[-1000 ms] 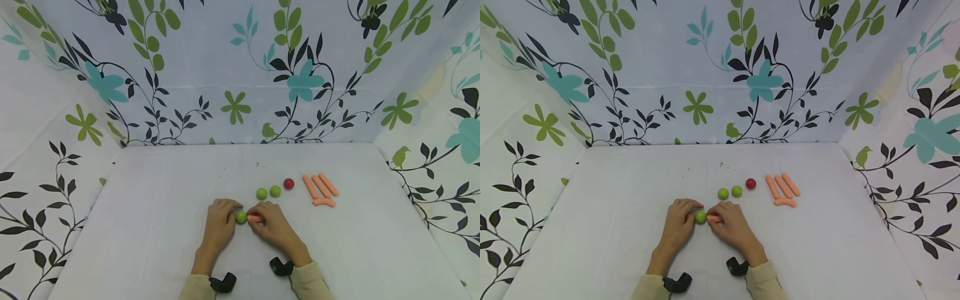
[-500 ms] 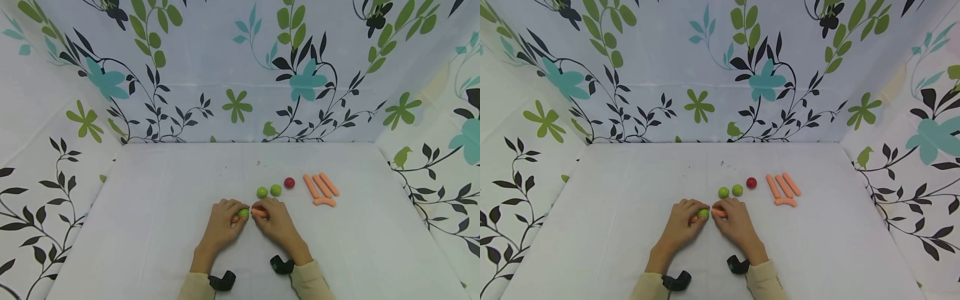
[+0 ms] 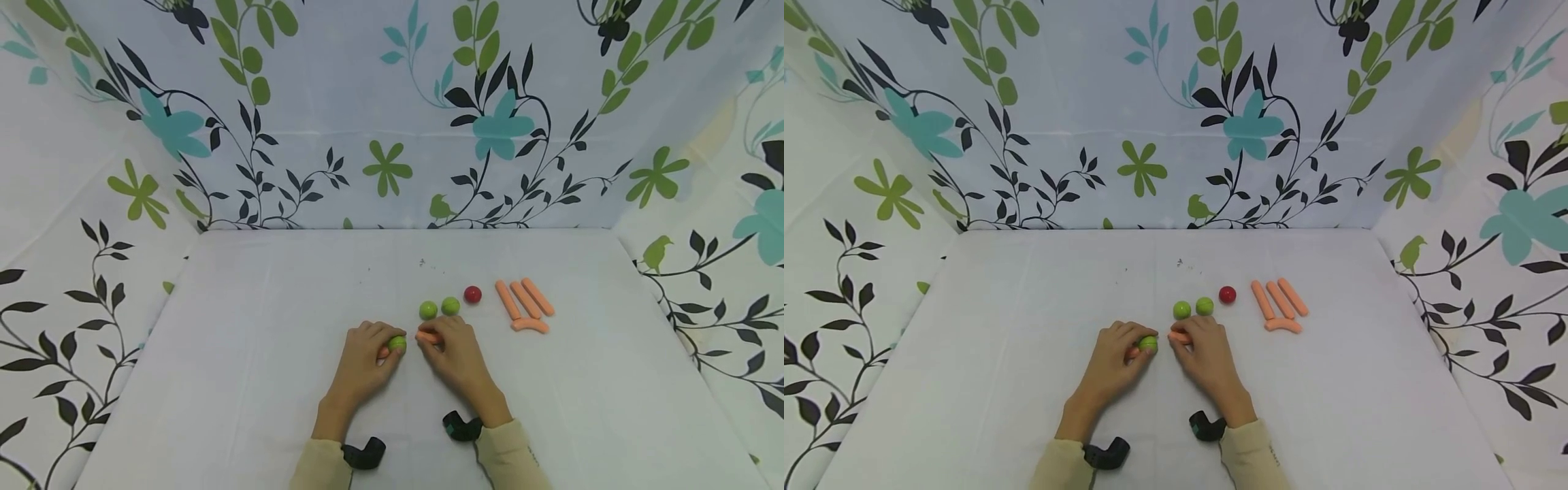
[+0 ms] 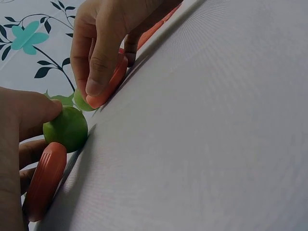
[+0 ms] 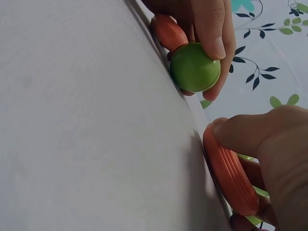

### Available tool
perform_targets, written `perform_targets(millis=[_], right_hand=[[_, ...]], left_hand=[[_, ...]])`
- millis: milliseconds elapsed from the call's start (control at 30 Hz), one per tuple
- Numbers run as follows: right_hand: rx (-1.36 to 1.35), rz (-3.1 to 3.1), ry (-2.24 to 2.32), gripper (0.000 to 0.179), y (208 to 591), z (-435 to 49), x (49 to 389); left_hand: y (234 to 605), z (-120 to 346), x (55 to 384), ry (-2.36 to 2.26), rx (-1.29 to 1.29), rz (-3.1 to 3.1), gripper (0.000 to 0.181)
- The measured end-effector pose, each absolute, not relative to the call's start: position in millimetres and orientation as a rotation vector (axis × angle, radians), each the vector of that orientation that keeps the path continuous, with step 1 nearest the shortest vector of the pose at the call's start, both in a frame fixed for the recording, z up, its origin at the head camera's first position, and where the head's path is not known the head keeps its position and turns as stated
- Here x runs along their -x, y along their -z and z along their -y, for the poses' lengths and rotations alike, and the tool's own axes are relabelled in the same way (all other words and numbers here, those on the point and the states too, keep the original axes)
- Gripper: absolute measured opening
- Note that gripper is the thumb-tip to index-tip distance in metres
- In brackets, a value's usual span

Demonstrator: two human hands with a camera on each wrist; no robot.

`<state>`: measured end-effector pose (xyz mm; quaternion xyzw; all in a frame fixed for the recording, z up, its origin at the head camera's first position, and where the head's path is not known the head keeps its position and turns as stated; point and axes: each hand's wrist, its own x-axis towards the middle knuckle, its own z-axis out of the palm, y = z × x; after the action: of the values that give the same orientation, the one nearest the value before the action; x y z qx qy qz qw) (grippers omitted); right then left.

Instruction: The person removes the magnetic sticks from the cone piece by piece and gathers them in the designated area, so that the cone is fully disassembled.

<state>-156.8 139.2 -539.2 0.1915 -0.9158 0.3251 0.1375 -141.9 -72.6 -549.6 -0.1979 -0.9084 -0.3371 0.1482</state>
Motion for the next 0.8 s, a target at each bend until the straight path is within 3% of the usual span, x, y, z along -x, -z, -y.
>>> perform_targets(millis=[367, 800], right_hand=[[-0.496, 2.645, -0.872, 0.020, 533.4, -144.6, 165.0], [-0.355, 2.798, -0.825, 0.019, 527.8, -166.8, 153.7]], left_hand=[[547.0, 71.4, 151.2, 0.954, 0.565, 2.576, 0.023], [552.4, 72.4, 140.3, 0.984, 0.514, 2.612, 0.022]])
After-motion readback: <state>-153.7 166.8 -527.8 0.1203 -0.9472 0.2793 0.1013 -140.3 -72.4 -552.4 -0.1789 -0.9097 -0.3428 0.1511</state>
